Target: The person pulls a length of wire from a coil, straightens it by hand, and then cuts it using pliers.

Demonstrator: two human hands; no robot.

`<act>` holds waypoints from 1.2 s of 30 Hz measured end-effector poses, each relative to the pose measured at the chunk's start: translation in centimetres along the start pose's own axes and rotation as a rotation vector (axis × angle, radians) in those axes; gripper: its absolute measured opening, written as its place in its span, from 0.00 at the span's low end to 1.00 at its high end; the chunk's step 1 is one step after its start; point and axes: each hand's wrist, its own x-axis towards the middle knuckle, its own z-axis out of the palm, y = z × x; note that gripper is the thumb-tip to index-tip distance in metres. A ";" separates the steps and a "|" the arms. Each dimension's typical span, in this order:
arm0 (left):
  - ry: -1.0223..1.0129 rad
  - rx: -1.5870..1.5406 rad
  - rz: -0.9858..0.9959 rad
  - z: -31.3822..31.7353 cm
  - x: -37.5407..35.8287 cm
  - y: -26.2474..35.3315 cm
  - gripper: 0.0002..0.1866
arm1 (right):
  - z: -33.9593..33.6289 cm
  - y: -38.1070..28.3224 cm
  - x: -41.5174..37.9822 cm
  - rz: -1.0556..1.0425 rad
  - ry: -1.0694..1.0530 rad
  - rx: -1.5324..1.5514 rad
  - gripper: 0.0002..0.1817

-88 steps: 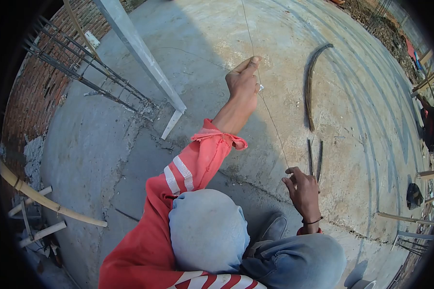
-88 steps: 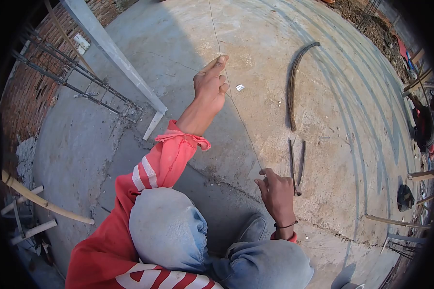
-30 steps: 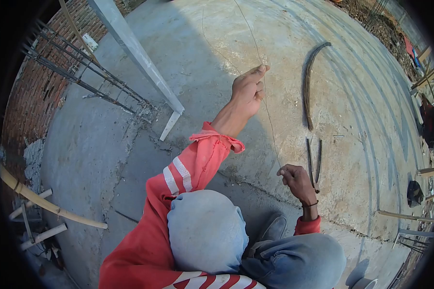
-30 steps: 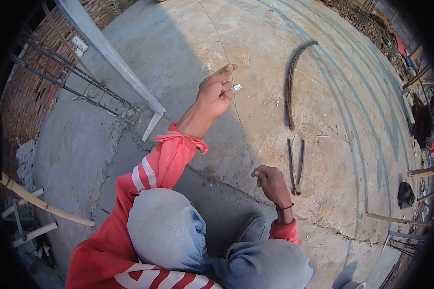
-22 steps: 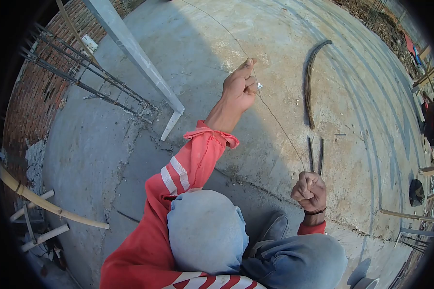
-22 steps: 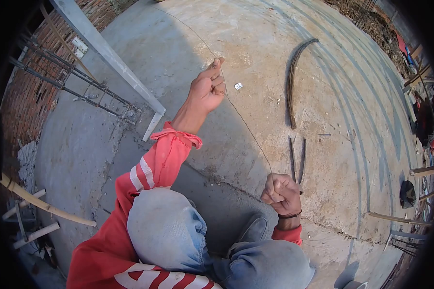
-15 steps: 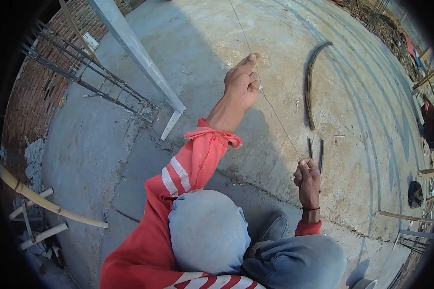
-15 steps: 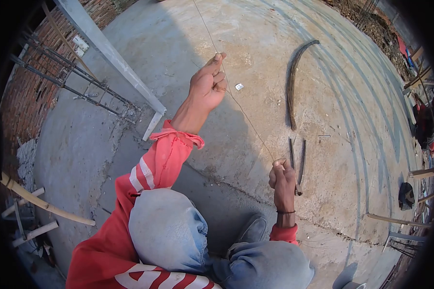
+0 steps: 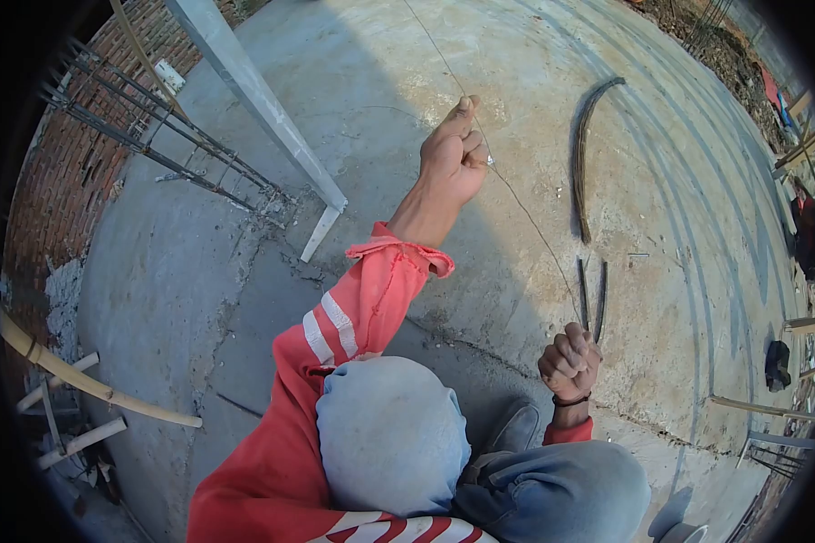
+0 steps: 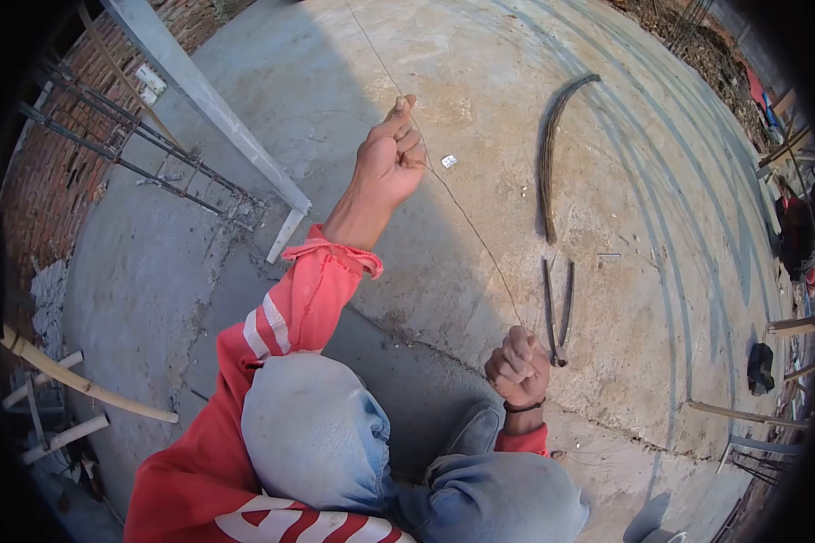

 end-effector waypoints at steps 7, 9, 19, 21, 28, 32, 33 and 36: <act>0.145 0.188 0.183 0.5 -0.4 1.0 0.18 | 0.7 0.2 0.9 -0.260 0.621 -0.832 0.09; 0.173 0.189 0.178 0.2 -0.5 0.8 0.18 | 0.7 -0.6 0.7 -0.287 0.672 -1.091 0.07; -0.016 0.155 -0.029 0.3 -0.1 1.0 0.16 | 0.5 -1.8 -0.8 0.359 0.451 -0.711 0.11; 0.008 0.171 -0.023 0.2 -0.2 0.8 0.15 | 0.8 -0.8 -1.0 0.292 0.323 -0.443 0.10; 0.212 0.281 0.137 0.4 -0.4 0.1 0.14 | 4.5 0.4 0.8 0.049 0.665 -1.533 0.08; 0.292 0.348 0.222 0.9 -0.8 -0.1 0.14 | 5.9 0.5 2.2 -0.266 0.716 -2.157 0.14; 0.316 0.350 0.244 0.9 -0.8 0.0 0.13 | 5.7 0.4 2.2 -0.267 0.713 -2.156 0.14; 0.374 0.343 0.270 0.6 -0.6 0.6 0.13 | 5.3 -0.5 1.5 -0.392 0.593 -2.139 0.12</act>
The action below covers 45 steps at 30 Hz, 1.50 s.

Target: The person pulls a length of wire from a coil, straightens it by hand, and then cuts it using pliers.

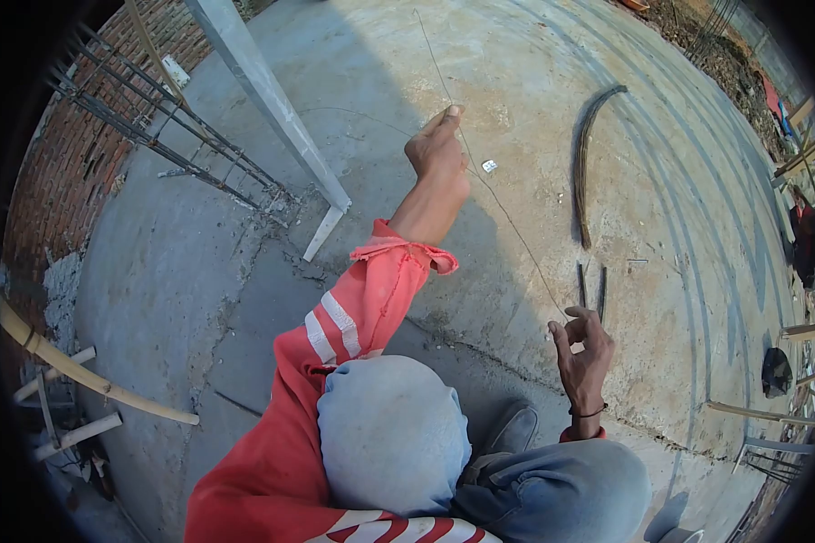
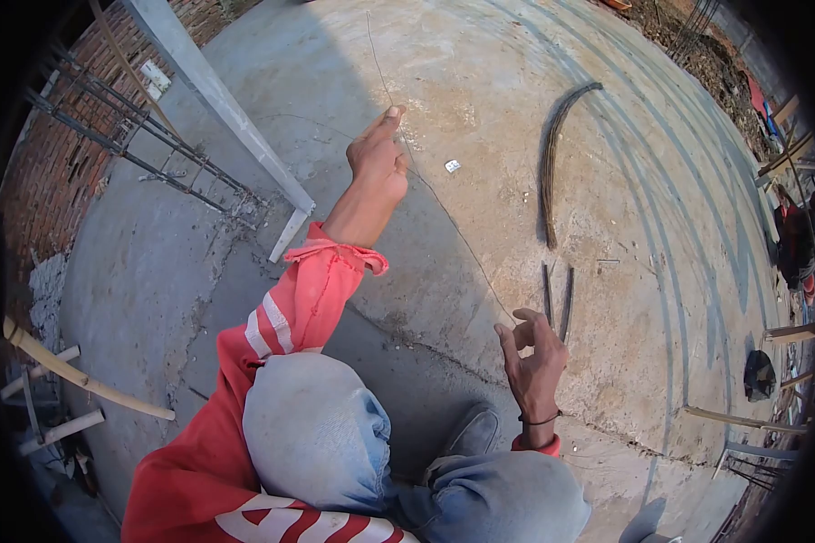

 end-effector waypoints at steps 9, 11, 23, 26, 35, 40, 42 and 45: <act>-0.003 0.011 -0.066 0.1 0.1 -0.5 0.13 | 1.2 2.4 0.1 -0.030 0.220 -0.192 0.03; -0.017 0.011 -0.082 0.4 -0.1 -0.7 0.13 | 2.1 3.3 0.0 0.014 0.167 -0.188 0.03; -0.036 0.017 -0.118 0.2 -0.2 -1.3 0.13 | 3.5 -0.2 0.7 -0.031 0.259 0.049 0.04; -0.050 -0.046 -0.171 0.2 -0.2 -1.5 0.14 | 2.9 0.3 1.1 0.143 0.131 0.031 0.05; -0.221 -0.060 -0.402 -0.4 0.3 -2.4 0.15 | -0.5 2.2 0.1 0.333 -0.585 1.047 0.10; -0.267 -0.132 -0.334 0.3 -0.3 -1.5 0.16 | 1.3 5.0 1.3 0.533 -0.071 1.061 0.13; -0.290 -0.092 -0.329 0.6 -0.8 -1.8 0.16 | 2.0 4.5 1.4 0.319 -0.195 0.187 0.11; -0.289 -0.030 -0.334 0.6 -0.9 -2.4 0.16 | 2.9 3.3 0.6 0.259 -0.671 0.435 0.11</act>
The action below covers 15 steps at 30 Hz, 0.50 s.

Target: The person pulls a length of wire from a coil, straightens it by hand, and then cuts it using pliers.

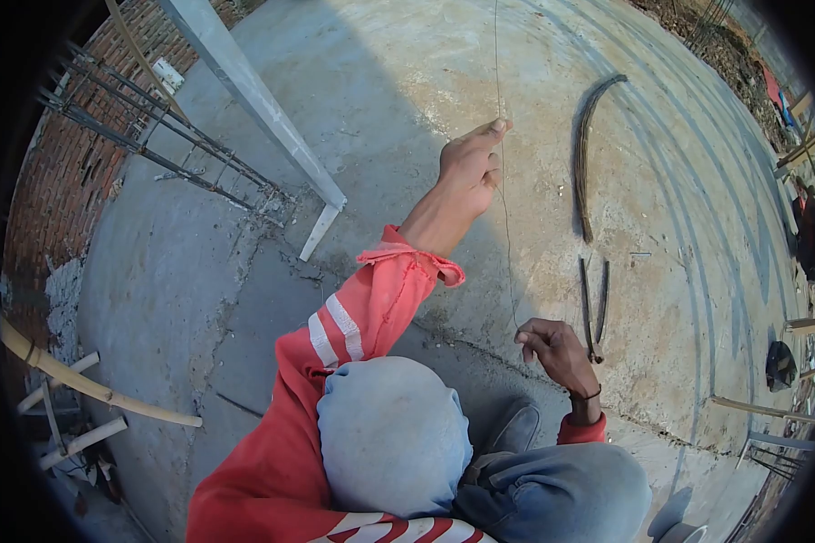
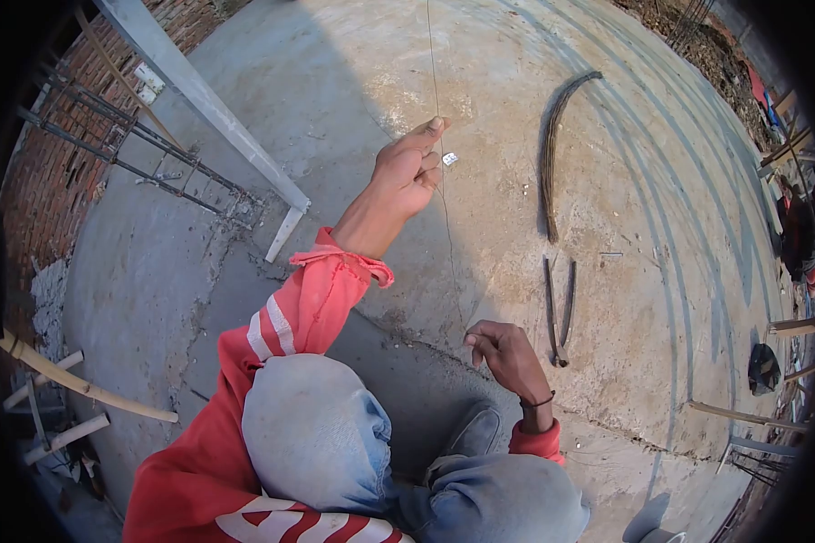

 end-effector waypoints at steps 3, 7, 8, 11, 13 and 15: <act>0.003 -0.017 -0.020 -0.6 0.5 0.0 0.16 | -1.2 -1.0 -1.6 -0.098 -0.248 0.448 0.14; -0.012 -0.100 -0.003 -1.1 0.7 0.7 0.15 | -2.0 -0.6 -1.8 -0.282 -0.024 1.274 0.16; -0.014 -0.102 -0.006 -1.2 0.8 1.0 0.15 | -2.3 -0.9 -1.6 -0.205 0.208 1.506 0.17; -0.043 -0.111 0.022 -0.9 0.7 1.2 0.16 | -1.9 0.6 -0.4 0.004 0.402 0.794 0.15; -0.018 -0.028 -0.006 -0.7 0.6 0.6 0.16 | -0.7 0.6 -0.1 0.085 0.423 -0.114 0.14; -0.008 -0.010 -0.024 -0.9 0.7 0.2 0.16 | 0.0 -0.3 -0.5 0.058 0.229 -0.159 0.14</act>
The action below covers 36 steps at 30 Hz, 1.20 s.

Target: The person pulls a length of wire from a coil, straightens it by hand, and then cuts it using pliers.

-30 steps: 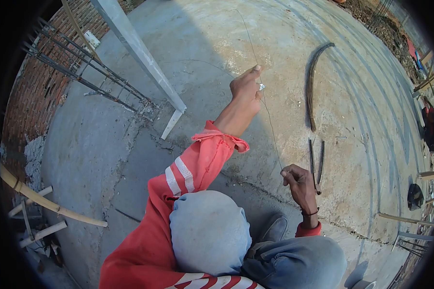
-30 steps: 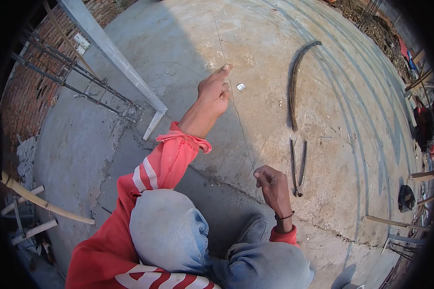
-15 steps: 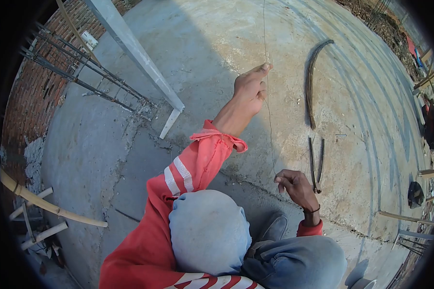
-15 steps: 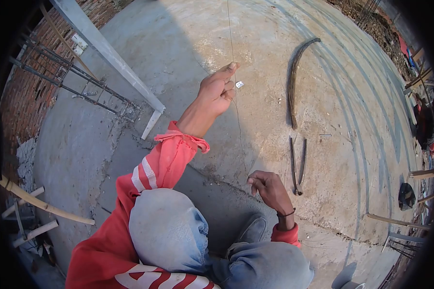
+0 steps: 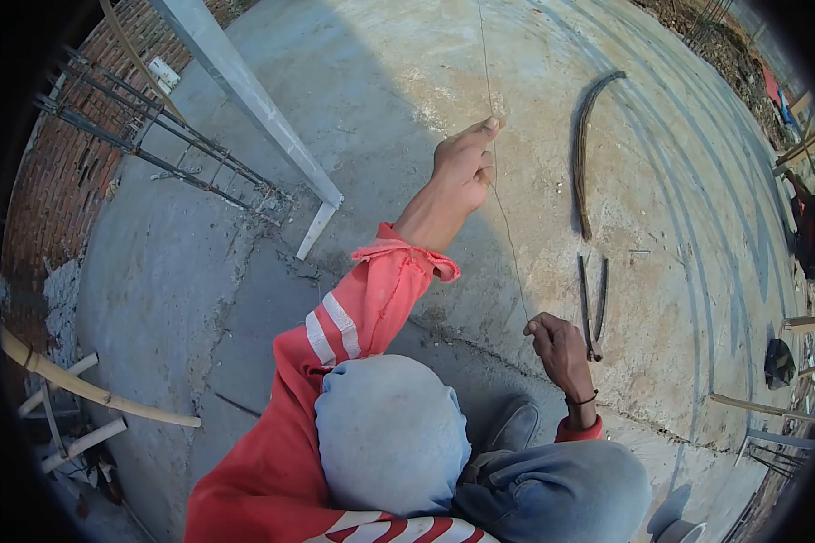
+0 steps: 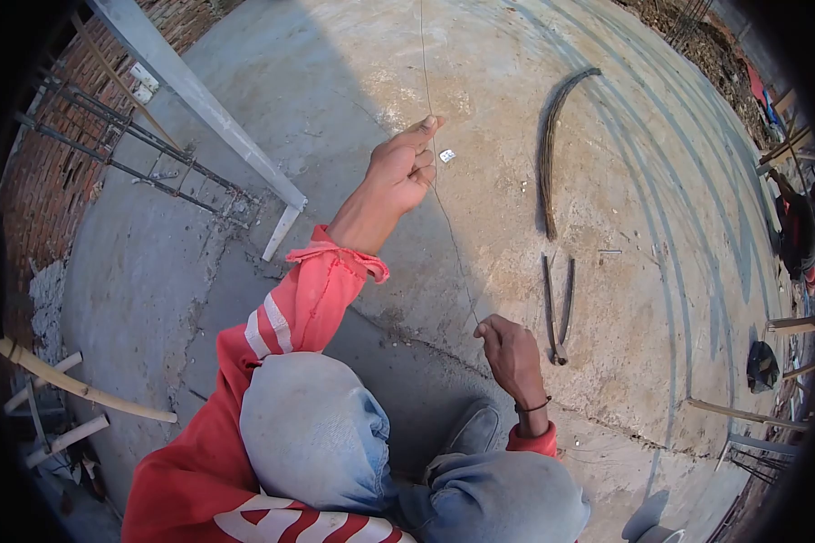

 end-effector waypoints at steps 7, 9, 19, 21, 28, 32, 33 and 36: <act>-0.033 -0.138 -0.055 -1.6 1.3 0.4 0.15 | -3.0 -0.7 -1.6 -0.253 -0.447 1.175 0.16; -0.020 -0.141 -0.028 -1.2 1.1 0.5 0.15 | -3.3 -0.3 -0.7 -0.209 -0.181 1.948 0.15; 0.001 -0.049 0.007 -0.8 0.2 0.5 0.15 | -0.3 0.8 -0.3 0.093 0.010 -0.013 0.13; -0.002 -0.071 0.007 -1.9 1.2 0.2 0.15 | -1.1 -0.8 -1.2 0.000 -0.566 0.362 0.14; -0.035 -0.170 0.031 -2.4 0.9 0.7 0.14 | -3.5 2.1 -1.8 -0.065 -0.060 1.493 0.11; -0.060 -0.090 0.060 -1.4 0.4 0.5 0.14 | -1.1 2.6 -1.6 0.157 0.128 0.579 0.15; -0.056 -0.055 0.038 -1.0 0.2 0.2 0.14 | -0.2 2.1 -1.7 0.098 0.124 0.078 0.16; -0.055 -0.013 -0.003 -0.8 0.2 -0.6 0.14 | 0.8 0.6 -2.5 -0.009 -0.300 0.085 0.20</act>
